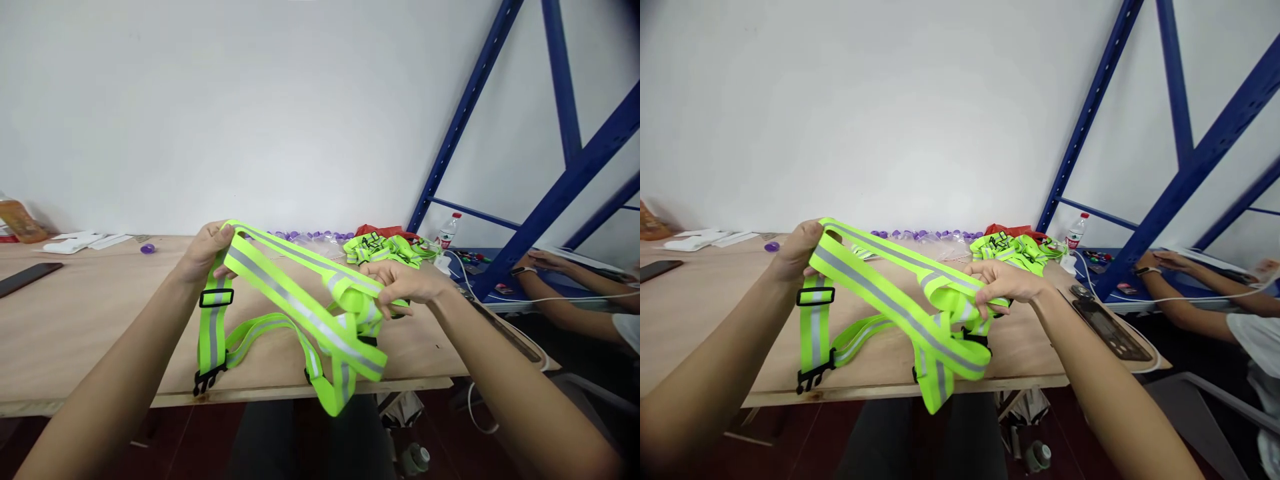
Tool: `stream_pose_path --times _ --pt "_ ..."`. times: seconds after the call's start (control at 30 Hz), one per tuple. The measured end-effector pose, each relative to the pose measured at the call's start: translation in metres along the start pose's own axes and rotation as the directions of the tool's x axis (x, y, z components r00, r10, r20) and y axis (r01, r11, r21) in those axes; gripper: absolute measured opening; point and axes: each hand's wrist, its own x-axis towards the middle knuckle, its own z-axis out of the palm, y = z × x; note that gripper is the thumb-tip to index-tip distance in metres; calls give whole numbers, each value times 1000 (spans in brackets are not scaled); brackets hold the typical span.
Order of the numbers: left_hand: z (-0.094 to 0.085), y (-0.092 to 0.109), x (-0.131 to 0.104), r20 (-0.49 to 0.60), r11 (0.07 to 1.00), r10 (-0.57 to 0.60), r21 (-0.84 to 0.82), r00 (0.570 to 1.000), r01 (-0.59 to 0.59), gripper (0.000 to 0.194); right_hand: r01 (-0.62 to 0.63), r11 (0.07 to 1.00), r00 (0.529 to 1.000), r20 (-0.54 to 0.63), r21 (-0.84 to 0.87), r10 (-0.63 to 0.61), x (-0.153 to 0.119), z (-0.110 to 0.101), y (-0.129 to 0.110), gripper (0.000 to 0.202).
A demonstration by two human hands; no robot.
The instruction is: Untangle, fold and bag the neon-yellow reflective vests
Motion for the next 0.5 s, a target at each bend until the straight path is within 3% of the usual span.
stream_pose_path --times 0.1,0.2,0.33,0.4,0.5 --pt "-8 11 0 -20 998 11 58 1000 -10 55 -45 991 998 -41 -129 40 -14 -8 -11 33" --pt "-22 24 -2 6 982 -35 183 999 33 56 -71 948 968 -250 -309 -9 -30 -18 -24 26" --pt "-37 47 -1 47 901 -191 406 980 156 58 -68 885 818 -534 -460 -215 -49 -28 -44 28" --pt "-43 61 2 46 819 -307 521 951 239 57 -54 867 751 -593 -495 -292 -58 -30 -56 30" --pt "-56 84 4 57 708 -465 624 883 332 55 -62 874 698 -646 -482 -307 -74 -31 -77 31"
